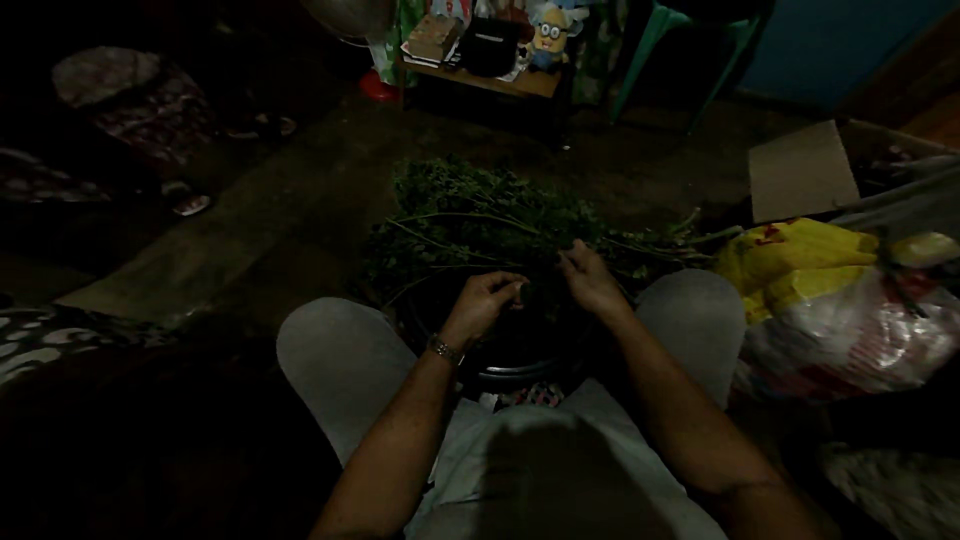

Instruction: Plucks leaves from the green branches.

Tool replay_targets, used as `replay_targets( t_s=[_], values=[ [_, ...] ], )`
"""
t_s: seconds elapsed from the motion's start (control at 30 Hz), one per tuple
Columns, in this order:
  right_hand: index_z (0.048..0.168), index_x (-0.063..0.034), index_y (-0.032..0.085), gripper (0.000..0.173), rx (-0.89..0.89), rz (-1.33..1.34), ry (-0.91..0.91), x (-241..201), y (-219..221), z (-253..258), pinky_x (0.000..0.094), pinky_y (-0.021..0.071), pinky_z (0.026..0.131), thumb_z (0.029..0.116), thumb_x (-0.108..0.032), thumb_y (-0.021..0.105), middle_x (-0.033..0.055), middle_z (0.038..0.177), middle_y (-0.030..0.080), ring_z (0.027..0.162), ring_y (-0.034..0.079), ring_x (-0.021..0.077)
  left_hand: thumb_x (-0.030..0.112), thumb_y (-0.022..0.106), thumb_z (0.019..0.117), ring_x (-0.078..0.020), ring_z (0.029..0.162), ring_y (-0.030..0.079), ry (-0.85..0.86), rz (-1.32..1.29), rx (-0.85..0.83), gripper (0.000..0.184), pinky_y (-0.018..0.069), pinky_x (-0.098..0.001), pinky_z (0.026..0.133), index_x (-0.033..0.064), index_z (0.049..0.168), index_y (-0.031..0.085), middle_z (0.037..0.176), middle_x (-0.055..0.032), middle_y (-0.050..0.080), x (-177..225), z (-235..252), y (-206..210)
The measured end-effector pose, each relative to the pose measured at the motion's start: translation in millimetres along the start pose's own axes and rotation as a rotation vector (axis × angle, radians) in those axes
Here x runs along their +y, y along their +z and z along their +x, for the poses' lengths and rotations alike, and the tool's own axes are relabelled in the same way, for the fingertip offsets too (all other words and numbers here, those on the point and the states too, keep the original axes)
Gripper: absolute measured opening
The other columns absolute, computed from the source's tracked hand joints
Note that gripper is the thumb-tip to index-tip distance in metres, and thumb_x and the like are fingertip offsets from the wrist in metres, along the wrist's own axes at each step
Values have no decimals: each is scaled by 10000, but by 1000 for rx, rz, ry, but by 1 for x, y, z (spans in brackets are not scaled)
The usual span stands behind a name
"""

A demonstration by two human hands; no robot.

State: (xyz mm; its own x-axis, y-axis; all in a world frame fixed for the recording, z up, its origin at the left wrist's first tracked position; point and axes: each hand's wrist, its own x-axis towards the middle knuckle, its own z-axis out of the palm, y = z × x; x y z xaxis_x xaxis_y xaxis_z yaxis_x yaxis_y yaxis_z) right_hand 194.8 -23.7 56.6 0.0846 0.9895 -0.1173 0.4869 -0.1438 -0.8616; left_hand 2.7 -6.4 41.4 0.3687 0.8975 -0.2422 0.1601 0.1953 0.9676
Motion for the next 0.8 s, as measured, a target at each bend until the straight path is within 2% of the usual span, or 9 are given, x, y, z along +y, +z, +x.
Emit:
replay_targets(
  t_s=[0.07,0.1,0.2,0.33,0.4,0.5,0.63,0.7,0.8],
  values=[
    [1237,2,691,319,-59,21,3,0,1,-1,552,379,1118,1069,-231,553,278,1488,456,1380,429,415,17,558,1025,-39,704,622,4,-12,-6,141,552,-206,700,-15,1083,682,828,5,651,-1,0,1],
    [1243,-11,686,339,-79,13,-4,0,2,-2,554,376,1124,1045,-273,602,280,1518,426,1399,412,417,18,562,1023,-37,707,621,7,-19,-8,139,550,-205,699,-14,1078,685,829,4,653,-1,0,1],
    [1140,9,705,259,-54,16,-49,1,8,-2,528,426,1058,1001,-207,672,269,1397,500,1289,485,383,14,567,1020,-55,731,646,-3,-48,-12,130,572,-228,735,-19,1075,680,844,-5,666,-2,1,1],
    [1166,50,685,244,25,15,-51,1,12,-2,553,418,1078,1025,-138,619,287,1482,442,1325,470,414,3,550,1024,-69,741,654,1,-71,-15,136,582,-243,756,-30,1085,668,857,-17,661,-2,1,1],
    [1140,77,666,239,75,-32,-38,0,9,-2,550,437,1053,1053,-110,547,269,1370,516,1256,518,402,8,549,1025,-55,724,639,11,-25,-11,144,568,-228,729,-26,1091,672,848,-11,656,-2,1,0],
    [1041,73,660,311,93,-29,-51,3,-2,0,554,436,992,1095,-166,468,228,1181,582,1149,543,372,23,549,1029,-48,715,628,15,19,2,161,554,-215,702,-13,1104,686,854,-11,658,-1,0,-2],
    [1030,99,658,379,-1,-56,-66,6,-10,4,553,414,1016,1098,-228,477,249,1246,541,1196,503,387,10,549,1027,-57,737,643,7,-29,6,147,571,-231,735,-17,1090,679,868,-14,662,-1,-1,-3],
    [1147,61,687,374,-71,-44,-23,5,-13,3,600,380,1085,1066,-280,556,256,1387,512,1309,466,410,12,552,1026,-59,739,642,17,-31,5,143,571,-232,734,-18,1080,680,874,-15,665,-1,0,-4],
    [1097,17,693,296,-146,-25,9,2,-14,1,528,440,1031,1023,-264,641,216,1293,557,1224,522,346,21,557,1026,-55,741,640,42,-17,2,146,566,-224,729,-18,1086,684,878,-16,669,-3,1,-5]
  ],
)
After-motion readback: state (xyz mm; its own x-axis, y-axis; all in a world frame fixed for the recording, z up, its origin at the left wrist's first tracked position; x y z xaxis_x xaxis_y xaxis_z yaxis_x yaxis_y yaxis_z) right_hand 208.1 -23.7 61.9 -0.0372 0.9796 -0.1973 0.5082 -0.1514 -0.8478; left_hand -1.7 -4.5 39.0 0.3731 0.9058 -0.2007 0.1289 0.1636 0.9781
